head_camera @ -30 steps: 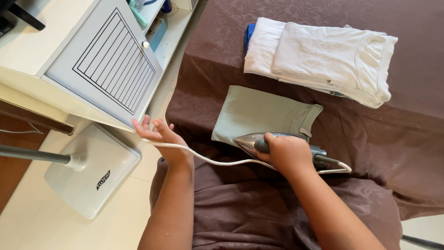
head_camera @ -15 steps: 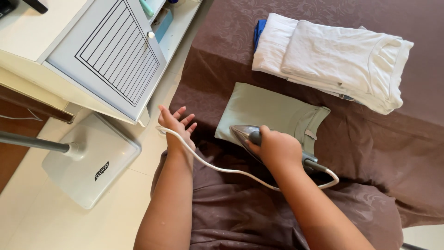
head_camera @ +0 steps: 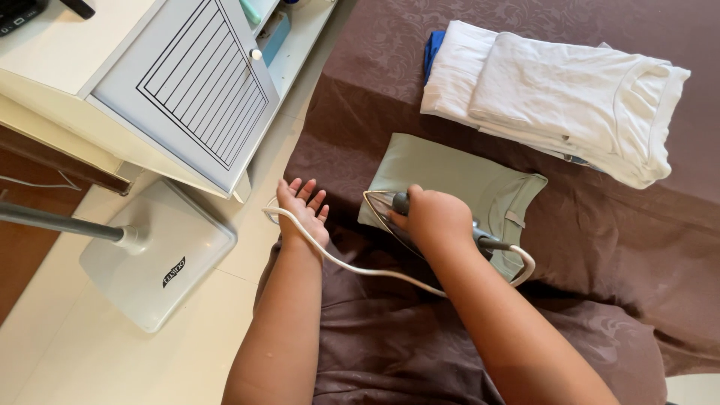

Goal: The person irons a light green shirt on their lap using a handheld iron. They smooth the fabric with their left hand while moving the iron with their right. After finishing, they fold the shirt and place it on a stack of white clothes before picking up a folded beige cloth to iron.

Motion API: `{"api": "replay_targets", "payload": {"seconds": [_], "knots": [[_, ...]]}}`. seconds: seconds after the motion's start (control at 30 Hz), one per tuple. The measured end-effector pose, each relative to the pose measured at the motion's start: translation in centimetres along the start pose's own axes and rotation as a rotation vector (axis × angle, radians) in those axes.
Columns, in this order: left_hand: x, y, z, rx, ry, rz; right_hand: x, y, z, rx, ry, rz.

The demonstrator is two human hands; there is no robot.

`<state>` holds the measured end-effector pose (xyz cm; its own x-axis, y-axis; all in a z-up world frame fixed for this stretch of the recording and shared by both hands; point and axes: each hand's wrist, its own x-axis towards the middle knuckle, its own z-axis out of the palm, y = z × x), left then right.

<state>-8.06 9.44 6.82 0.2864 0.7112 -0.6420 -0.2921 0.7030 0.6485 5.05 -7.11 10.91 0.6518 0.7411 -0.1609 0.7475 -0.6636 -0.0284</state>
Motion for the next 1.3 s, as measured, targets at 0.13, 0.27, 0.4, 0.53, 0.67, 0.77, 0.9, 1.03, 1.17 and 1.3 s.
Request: {"api": "replay_targets", "payload": {"seconds": [0.13,0.27,0.4,0.53,0.67,0.77,0.9,1.03,1.17,1.3], "knots": [[0.0,-1.5,0.9,0.234,0.038,0.089,1.5,0.4,-1.3,0.013,-0.083,-0.015],[-0.8,-2.8,2.0,0.456,0.002,0.408,3.4,1.0,-1.0,0.005,-0.062,0.108],[1.2,-6.0,2.3,0.649,-0.106,0.757,3.5,1.2,-2.1,-0.043,0.001,0.083],[0.3,-8.0,3.2,0.632,-0.099,0.744,5.1,2.4,-0.5,-0.04,0.074,0.132],[-0.1,-9.9,3.6,0.647,-0.127,0.799,5.9,2.2,-2.1,-0.08,0.065,0.045],[0.3,-11.3,4.0,0.766,-0.166,0.875,7.2,2.6,-1.9,-0.089,0.129,0.04],[0.1,-11.7,4.6,1.133,-0.19,1.043,8.5,2.2,-2.7,-0.074,0.148,0.049],[-0.2,-12.4,4.6,1.314,-0.157,1.014,10.1,4.0,-3.1,-0.045,0.096,0.159],[-1.0,-11.5,4.6,1.247,-0.236,1.015,9.7,5.3,-4.9,0.087,-0.042,0.23],[-0.2,-11.0,5.4,1.135,-0.292,1.202,8.3,6.4,-5.9,0.097,-0.099,0.243]]}}
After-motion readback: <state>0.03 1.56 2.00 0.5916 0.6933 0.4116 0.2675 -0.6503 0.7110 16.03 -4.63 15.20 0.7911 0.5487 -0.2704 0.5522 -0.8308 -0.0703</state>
